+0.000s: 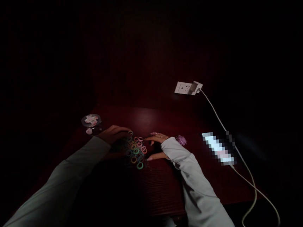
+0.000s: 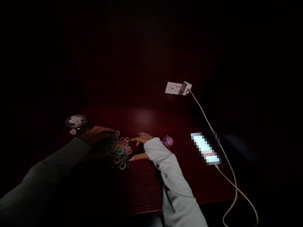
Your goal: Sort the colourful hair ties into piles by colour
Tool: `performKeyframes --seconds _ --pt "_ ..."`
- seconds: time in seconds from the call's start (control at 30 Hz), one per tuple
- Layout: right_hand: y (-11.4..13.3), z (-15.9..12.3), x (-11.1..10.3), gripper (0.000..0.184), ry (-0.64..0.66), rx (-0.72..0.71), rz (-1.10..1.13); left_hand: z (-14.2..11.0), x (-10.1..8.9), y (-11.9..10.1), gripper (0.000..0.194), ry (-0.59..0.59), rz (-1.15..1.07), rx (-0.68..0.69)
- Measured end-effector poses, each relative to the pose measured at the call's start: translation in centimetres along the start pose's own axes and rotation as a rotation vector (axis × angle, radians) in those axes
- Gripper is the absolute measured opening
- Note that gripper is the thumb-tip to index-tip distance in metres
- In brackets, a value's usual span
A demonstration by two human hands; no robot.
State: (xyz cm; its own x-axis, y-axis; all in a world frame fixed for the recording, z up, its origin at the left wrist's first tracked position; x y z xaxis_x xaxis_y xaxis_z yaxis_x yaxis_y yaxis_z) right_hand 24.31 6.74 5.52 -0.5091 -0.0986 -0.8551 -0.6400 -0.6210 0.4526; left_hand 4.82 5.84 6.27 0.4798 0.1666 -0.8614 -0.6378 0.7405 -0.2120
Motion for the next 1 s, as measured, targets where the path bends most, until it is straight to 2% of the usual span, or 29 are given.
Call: performKeyframes --seconds 0.13,0.2,0.37,0.47,0.53,0.63,0.7,0.77,0.87,1.0 --pt "-0.9 -0.7 0.9 0.092 0.001 0.086 0.215 -0.1 1.3 0.3 0.063 0.005 -0.055 0.015" --pt "-0.9 -1.0 2.0 0.096 0.030 0.124 0.261 -0.2 2.0 0.6 0.056 0.008 -0.062 0.015" --pt "-0.1 -0.8 3.6 0.087 0.121 0.119 0.226 -0.2 3.0 1.5 0.049 -0.034 -0.113 -0.018" --pt "0.0 -0.3 3.7 0.083 0.154 0.098 0.238 -0.1 3.8 1.7 0.051 -0.016 -0.098 -0.050" --pt "0.2 0.1 3.7 0.073 0.151 0.066 0.231 0.0 4.4 2.0 0.054 0.017 -0.057 -0.091" --pt "0.3 0.6 3.5 0.056 0.104 0.015 0.209 -0.1 5.3 2.5 0.057 0.088 -0.009 -0.152" --pt "0.0 0.7 3.1 0.052 0.058 0.029 0.210 -0.2 5.7 2.6 0.057 0.128 -0.018 -0.176" --pt "-0.7 0.8 2.2 0.049 -0.019 0.071 0.210 -0.3 5.9 2.6 0.057 0.149 -0.045 -0.187" --pt "-1.2 0.7 0.6 0.034 -0.133 0.091 0.183 -0.4 5.9 2.4 0.055 0.156 -0.088 -0.179" --pt "-1.2 1.0 0.6 0.025 -0.117 0.031 0.114 -0.4 5.9 1.6 0.053 0.165 -0.159 -0.140"
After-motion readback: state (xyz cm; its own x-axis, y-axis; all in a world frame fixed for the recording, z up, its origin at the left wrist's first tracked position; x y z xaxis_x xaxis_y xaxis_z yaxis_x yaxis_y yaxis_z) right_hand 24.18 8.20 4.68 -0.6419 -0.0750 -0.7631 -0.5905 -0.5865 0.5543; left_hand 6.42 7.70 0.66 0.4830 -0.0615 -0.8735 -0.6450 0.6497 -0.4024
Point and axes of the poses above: each hand's wrist, its own z-axis towards the middle knuckle, its own x-axis out of the palm, y = z × x, the point moved 10 cm from there along z, towards the middle knuckle, and after that the axes turned 2 degrees about -y, right-handed, at the moved point
